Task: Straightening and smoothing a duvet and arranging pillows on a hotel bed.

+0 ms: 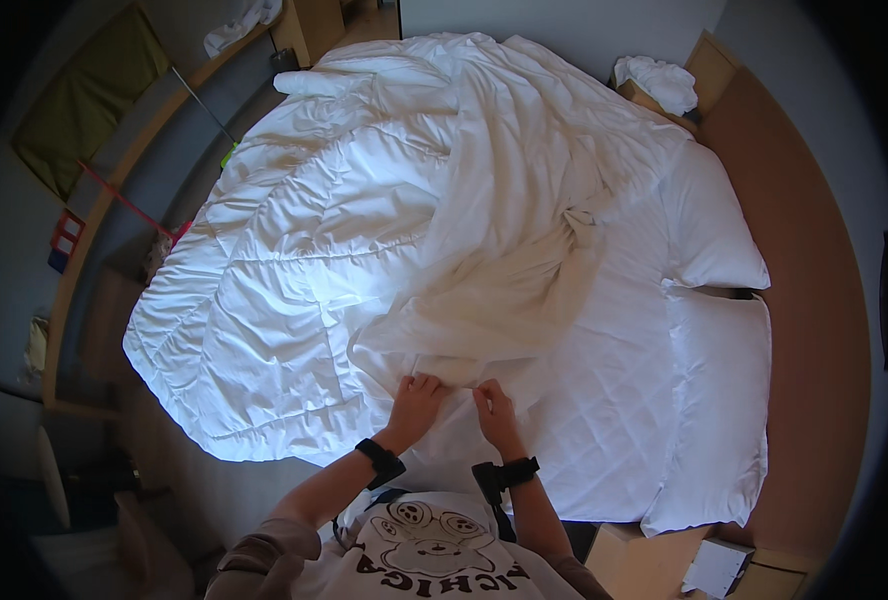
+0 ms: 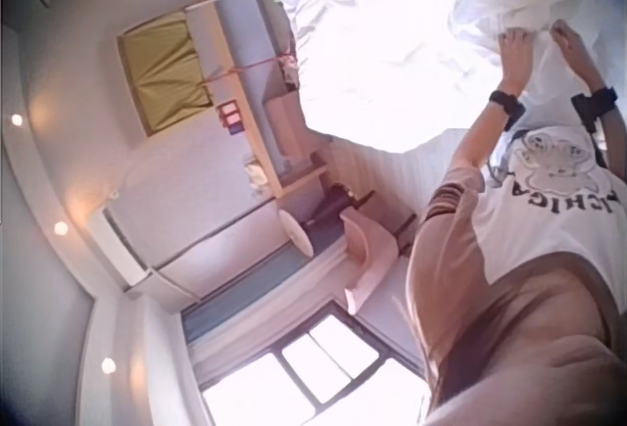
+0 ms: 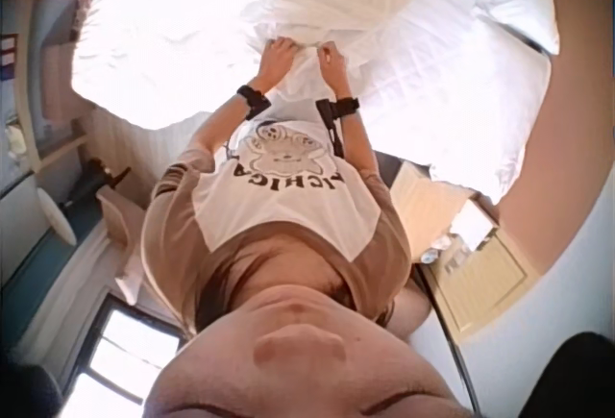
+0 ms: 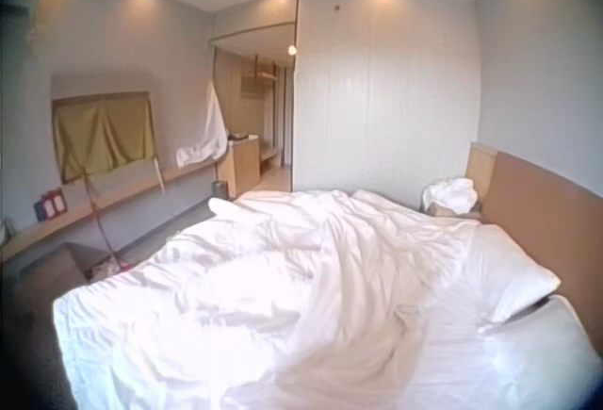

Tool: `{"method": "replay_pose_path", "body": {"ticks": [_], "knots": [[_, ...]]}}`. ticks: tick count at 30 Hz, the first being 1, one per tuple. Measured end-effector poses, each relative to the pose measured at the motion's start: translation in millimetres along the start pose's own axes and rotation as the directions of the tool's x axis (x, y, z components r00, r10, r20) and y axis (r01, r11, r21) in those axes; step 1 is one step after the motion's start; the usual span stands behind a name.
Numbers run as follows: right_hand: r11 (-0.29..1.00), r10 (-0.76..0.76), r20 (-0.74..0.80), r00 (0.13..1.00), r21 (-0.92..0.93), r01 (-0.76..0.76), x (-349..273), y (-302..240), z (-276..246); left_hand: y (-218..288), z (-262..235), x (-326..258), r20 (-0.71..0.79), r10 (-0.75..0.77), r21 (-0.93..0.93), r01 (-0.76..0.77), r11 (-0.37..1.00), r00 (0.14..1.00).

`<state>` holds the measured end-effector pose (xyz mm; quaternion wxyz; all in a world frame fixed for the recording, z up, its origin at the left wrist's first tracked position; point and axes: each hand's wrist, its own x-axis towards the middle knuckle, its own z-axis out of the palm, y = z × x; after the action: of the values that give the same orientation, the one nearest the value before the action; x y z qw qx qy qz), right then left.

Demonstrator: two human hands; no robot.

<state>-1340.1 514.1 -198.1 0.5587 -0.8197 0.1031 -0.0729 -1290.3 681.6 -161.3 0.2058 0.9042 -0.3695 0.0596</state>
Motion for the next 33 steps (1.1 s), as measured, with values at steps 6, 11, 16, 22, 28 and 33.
{"method": "replay_pose_path", "body": {"ticks": [6,11,16,22,28,33], "knots": [[0.768,0.240,0.117,0.964,0.585,-0.262,9.5,32.8,16.9,22.3,9.7,-11.0,-0.048,-0.022,-0.165,0.014,0.986,0.999],[0.603,0.366,0.318,0.875,0.634,-0.483,37.7,-12.2,2.8,50.8,-27.6,-13.9,-0.175,-0.062,-0.258,0.014,0.966,0.983],[0.693,0.211,0.333,0.919,0.612,-0.380,63.0,-40.7,-8.0,76.3,-56.8,7.6,-0.299,-0.255,-0.554,0.050,0.831,0.920],[0.852,0.256,0.343,0.904,0.361,-0.379,87.3,2.1,-9.1,43.9,7.6,16.9,-0.024,-0.203,-0.311,0.186,0.932,0.979],[0.825,0.235,0.109,0.966,0.503,-0.258,66.2,45.0,10.4,11.0,35.4,12.8,-0.185,-0.251,-0.022,0.251,0.968,0.950],[0.543,0.413,0.069,0.908,0.781,-0.307,57.7,74.2,14.5,22.7,41.9,12.8,-0.054,-0.120,0.056,0.123,0.991,0.991]]}}
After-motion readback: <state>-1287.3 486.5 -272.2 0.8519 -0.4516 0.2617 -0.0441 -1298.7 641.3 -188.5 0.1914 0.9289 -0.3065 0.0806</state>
